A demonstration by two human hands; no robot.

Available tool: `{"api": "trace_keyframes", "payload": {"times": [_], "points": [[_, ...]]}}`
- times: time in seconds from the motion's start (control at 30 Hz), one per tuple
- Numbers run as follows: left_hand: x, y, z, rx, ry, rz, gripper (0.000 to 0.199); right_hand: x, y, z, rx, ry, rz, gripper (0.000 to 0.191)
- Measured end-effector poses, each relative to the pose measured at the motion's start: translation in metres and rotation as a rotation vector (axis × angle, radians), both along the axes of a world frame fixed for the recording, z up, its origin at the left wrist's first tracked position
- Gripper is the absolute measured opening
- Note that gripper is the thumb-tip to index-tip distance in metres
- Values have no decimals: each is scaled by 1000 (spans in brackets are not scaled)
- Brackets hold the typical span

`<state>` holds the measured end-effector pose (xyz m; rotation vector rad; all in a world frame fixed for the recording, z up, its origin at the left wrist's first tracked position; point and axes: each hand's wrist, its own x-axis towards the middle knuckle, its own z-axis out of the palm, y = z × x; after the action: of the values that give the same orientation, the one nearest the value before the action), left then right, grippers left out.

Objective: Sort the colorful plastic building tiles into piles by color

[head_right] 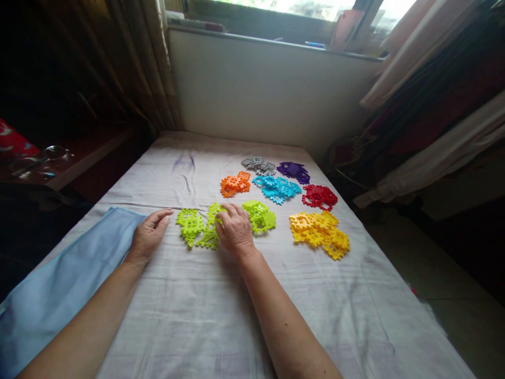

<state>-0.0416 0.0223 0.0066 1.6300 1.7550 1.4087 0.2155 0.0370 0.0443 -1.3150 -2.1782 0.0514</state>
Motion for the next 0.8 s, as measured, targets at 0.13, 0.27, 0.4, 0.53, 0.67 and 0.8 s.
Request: {"api": "trace_keyframes", "payload": {"times": [0.13,0.27,0.4,0.53,0.67,0.8], "points": [[0,0,1,0,9,-3,36,51,7,-1,70,97,-264,16],[0,0,3,-2,25,-6,35,100,17,-9,63,117,-475,21],[0,0,3,-6,35,2,34,120,21,-22,54,91,-558,23],[-1,0,1,-4,41,5,34,120,22,-28,45,58,-555,22],[0,0,2,-12,45,9,35,117,22,-28,34,54,-551,22],[1,-1,5,-14,44,10,35,111,19,-22,64,84,-533,23]]}}
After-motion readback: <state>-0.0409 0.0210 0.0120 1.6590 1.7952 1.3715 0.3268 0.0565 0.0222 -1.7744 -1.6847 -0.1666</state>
